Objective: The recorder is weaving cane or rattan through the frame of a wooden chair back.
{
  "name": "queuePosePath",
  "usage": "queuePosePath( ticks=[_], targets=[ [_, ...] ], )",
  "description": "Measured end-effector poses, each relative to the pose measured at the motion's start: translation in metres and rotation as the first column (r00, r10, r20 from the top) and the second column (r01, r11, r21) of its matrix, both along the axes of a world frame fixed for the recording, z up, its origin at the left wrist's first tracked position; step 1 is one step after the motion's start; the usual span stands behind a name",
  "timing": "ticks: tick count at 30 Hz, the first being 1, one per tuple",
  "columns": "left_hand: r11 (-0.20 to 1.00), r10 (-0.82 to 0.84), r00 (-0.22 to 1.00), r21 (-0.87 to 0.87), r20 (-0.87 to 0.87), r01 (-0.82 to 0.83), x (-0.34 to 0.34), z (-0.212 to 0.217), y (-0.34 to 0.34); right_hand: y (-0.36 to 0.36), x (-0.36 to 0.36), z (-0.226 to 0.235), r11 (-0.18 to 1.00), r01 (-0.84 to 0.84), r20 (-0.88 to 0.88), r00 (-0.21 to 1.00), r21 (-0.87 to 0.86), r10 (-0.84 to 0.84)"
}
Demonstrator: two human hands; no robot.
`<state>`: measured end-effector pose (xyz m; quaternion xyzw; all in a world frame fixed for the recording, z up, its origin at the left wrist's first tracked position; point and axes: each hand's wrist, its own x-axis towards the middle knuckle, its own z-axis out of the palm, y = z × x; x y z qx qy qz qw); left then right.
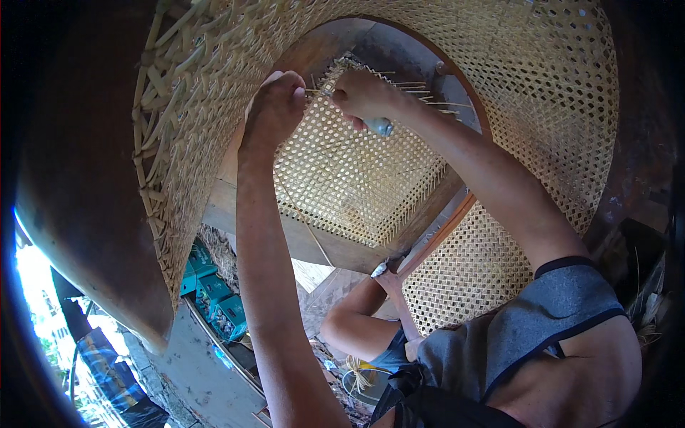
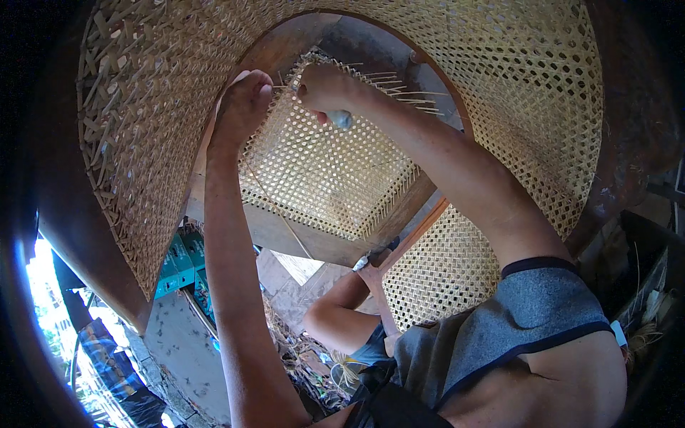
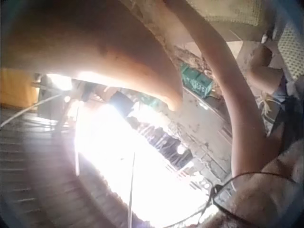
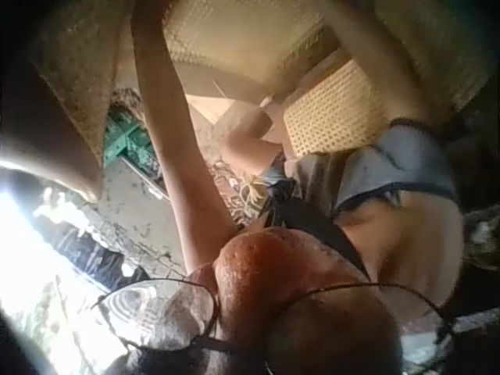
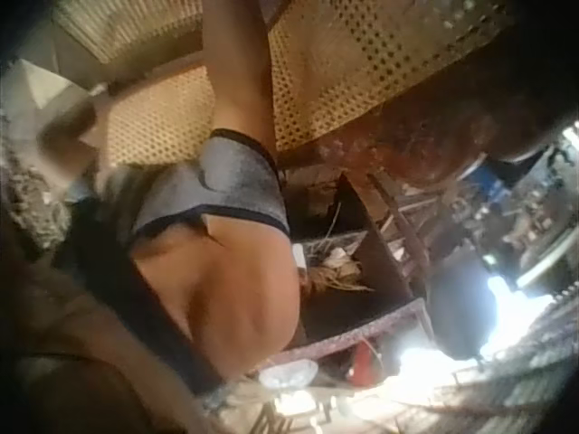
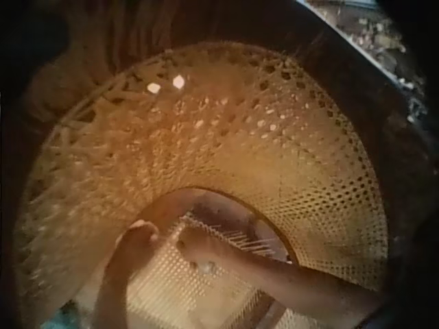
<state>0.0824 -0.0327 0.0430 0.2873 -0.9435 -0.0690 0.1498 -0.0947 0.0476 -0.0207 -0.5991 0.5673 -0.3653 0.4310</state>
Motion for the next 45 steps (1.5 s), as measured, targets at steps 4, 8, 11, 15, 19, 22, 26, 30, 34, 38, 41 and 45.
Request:
queuePosePath(
  ticks=[4, 8, 11, 15, 19, 22, 26, 30, 34, 38, 41, 45],
  targets=[
    [0.997, 0.012, 0.997, -0.081, 0.082, -0.005, -0.005, 0.002, 0.001, -0.019, -0.003, 0.015, 0.966, -0.084, 0.017, 0.996, 0.245, 0.082],
    [0.983, 0.059, 0.992, -0.178, 0.109, -0.039, -0.010, 0.000, 0.009, -0.019, -0.007, 0.005, 0.964, -0.133, 0.159, 0.982, 0.229, 0.098],
    [0.973, 0.109, 0.979, -0.218, 0.170, -0.070, -0.010, 0.007, 0.019, -0.018, -0.002, 0.009, 0.968, -0.130, 0.102, 0.989, 0.213, 0.110],
    [0.975, 0.128, 0.970, -0.208, 0.209, -0.084, -0.021, 0.009, 0.025, -0.018, -0.007, 0.005, 0.959, -0.074, 0.261, 0.965, 0.275, 0.000],
    [0.958, 0.255, 0.941, -0.193, 0.223, -0.214, -0.022, 0.008, 0.034, 0.006, -0.012, 0.002, 0.991, -0.018, -0.191, 0.981, 0.136, 0.045],
    [0.848, 0.280, 0.958, -0.482, 0.059, -0.218, -0.037, -0.009, 0.040, 0.047, -0.071, -0.049, 0.995, 0.097, -0.160, 0.983, 0.040, -0.089],
    [0.986, 0.032, 0.992, 0.166, -0.126, -0.011, -0.054, -0.023, 0.049, 0.088, -0.077, -0.002, 0.984, 0.178, -0.160, 0.972, 0.010, -0.174],
    [0.710, 0.203, 0.948, 0.703, -0.246, 0.030, -0.056, -0.004, 0.046, 0.074, -0.069, 0.023, 0.979, 0.168, -0.152, 0.971, -0.115, -0.184],
    [0.808, 0.283, 0.941, 0.575, -0.187, -0.128, -0.032, 0.001, 0.020, 0.029, -0.034, -0.002, 0.999, 0.031, 0.027, 0.999, 0.011, -0.031],
    [0.893, 0.234, 0.967, 0.416, -0.106, -0.170, -0.029, -0.008, 0.009, 0.008, -0.018, -0.018, 0.998, -0.052, -0.108, 0.993, 0.022, 0.054],
    [0.913, 0.222, 0.970, 0.369, -0.096, -0.173, -0.023, -0.007, 0.006, 0.001, -0.011, -0.015, 0.997, 0.007, -0.079, 0.997, 0.080, -0.001],
    [0.909, 0.255, 0.964, 0.356, -0.067, -0.216, -0.024, -0.006, 0.007, -0.002, -0.005, 0.005, 0.990, 0.027, -0.134, 0.991, 0.139, -0.008]
  ],
)
